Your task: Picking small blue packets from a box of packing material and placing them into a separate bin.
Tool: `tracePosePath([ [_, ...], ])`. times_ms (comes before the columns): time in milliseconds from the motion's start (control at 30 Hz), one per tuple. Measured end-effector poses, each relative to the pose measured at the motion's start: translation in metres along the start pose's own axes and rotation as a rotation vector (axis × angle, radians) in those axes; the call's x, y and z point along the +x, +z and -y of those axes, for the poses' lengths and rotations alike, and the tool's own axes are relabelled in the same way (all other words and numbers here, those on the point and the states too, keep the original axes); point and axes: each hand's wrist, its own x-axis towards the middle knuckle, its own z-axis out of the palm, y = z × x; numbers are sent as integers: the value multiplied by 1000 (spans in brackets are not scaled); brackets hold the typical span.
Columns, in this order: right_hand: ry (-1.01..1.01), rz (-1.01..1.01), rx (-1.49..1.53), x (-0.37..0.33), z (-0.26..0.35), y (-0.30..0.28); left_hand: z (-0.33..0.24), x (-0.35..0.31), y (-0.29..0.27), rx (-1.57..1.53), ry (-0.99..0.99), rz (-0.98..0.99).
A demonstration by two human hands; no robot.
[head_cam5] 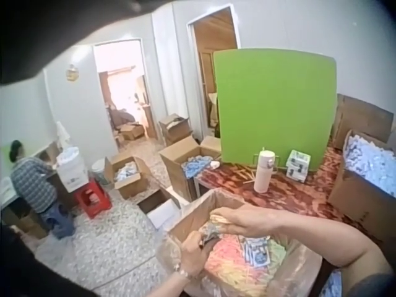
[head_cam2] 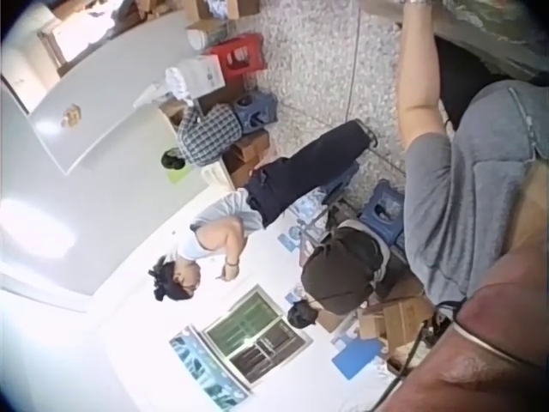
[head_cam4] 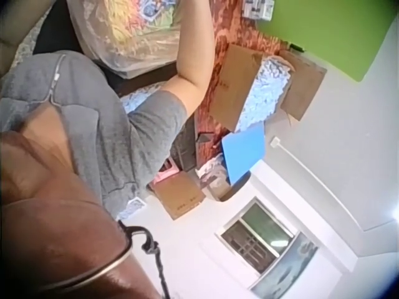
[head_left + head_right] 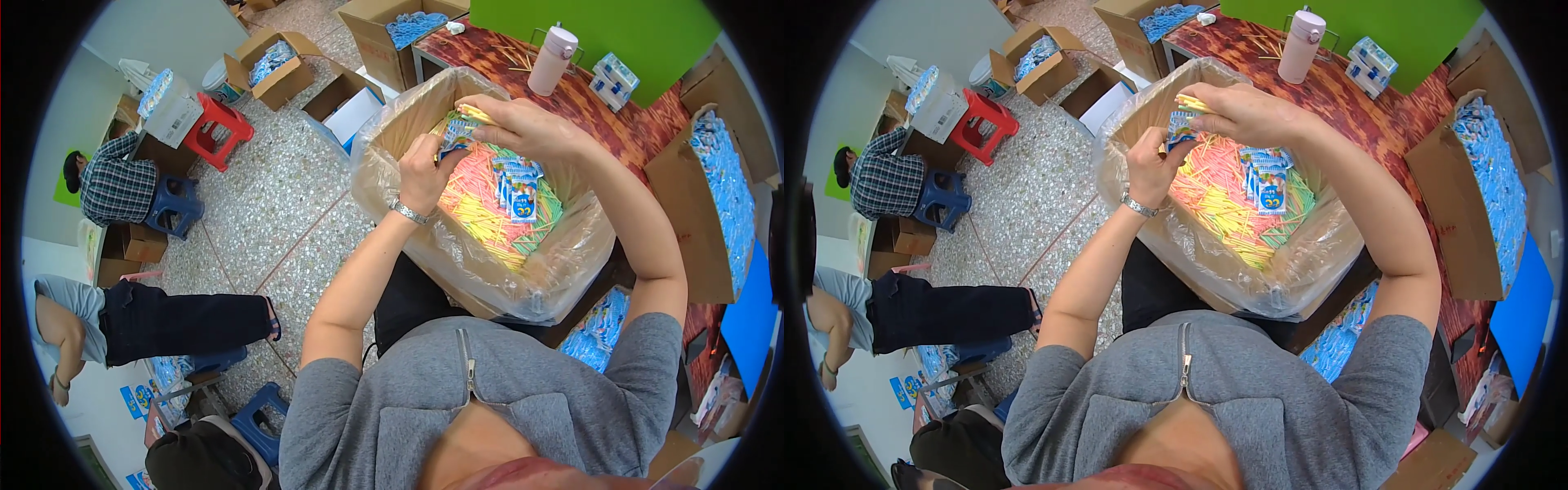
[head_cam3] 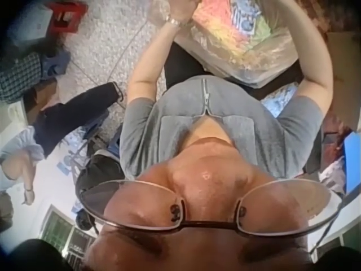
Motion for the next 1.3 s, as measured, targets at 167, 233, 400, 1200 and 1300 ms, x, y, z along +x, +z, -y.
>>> tracePosePath([
  [167,25,115,-59,3,-2,1,1,-2,-3,13,-2,51],
  [233,51,190,-75,5,-2,-3,2,-3,-4,29,19,54],
  [400,137,478,-336,16,5,-13,7,-3,-3,66,161,69],
  [1200,261,89,18,-48,-100,38,24,8,51,-252,-217,774],
  [1300,444,284,-31,-65,-133,70,36,14,78,-152,-298,862],
])
